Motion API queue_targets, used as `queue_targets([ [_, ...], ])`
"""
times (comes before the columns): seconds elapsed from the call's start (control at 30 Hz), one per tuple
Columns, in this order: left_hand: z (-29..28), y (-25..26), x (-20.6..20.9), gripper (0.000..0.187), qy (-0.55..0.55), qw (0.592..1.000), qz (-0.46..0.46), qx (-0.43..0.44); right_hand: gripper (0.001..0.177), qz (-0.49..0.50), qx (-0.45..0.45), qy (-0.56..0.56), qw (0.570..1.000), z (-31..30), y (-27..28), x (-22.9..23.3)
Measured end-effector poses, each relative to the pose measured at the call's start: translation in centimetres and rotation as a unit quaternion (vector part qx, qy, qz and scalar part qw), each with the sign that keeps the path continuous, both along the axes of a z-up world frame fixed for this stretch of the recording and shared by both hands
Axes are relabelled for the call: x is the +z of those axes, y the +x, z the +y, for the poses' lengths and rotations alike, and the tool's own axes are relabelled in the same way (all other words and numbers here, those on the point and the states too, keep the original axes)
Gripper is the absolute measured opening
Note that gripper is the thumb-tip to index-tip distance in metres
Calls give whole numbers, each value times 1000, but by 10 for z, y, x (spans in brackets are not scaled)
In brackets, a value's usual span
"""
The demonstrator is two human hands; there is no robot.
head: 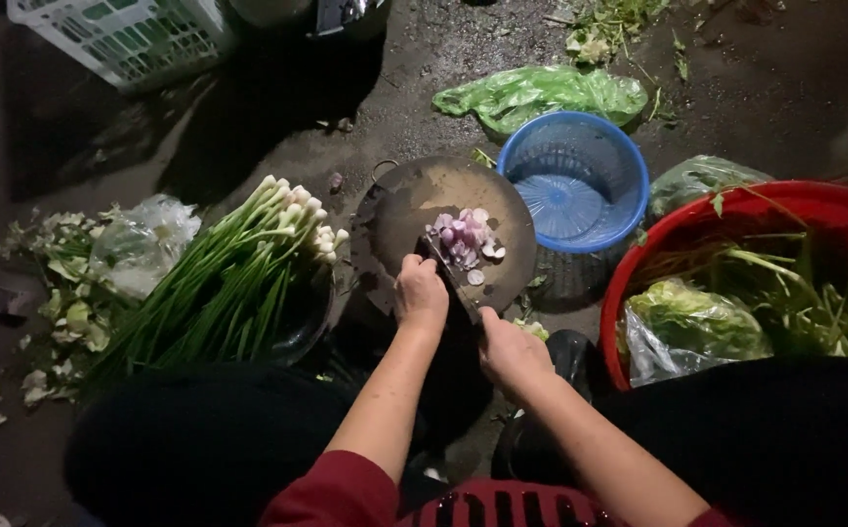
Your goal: Chopping small red onions on a wooden cutting board using a large kitchen knife in a ground-level preparation area.
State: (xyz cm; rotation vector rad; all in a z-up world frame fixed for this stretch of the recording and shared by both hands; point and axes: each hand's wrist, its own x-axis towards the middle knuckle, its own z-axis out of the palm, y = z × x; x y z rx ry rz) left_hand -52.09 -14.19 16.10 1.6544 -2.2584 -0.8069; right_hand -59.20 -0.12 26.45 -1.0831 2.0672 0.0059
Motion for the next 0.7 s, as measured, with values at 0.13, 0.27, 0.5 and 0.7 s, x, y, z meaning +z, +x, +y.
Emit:
queue_targets([
  [0.13, 3, -1, 44, 29, 140, 982, 63, 111, 44, 7, 1, 2, 1000, 4, 6, 5],
  [0.27, -12, -11, -5, 32, 209, 963, 59, 163, 35, -24, -19, 8, 1000, -1, -1, -14],
  [0.5, -3, -8, 29, 33, 147, 981, 28, 123, 31, -45, 6, -30, 999, 5, 1, -2],
  [0.7, -1, 1, 6, 28, 61, 995, 39, 68, 32, -25, -5, -33, 999, 6, 2, -5],
])
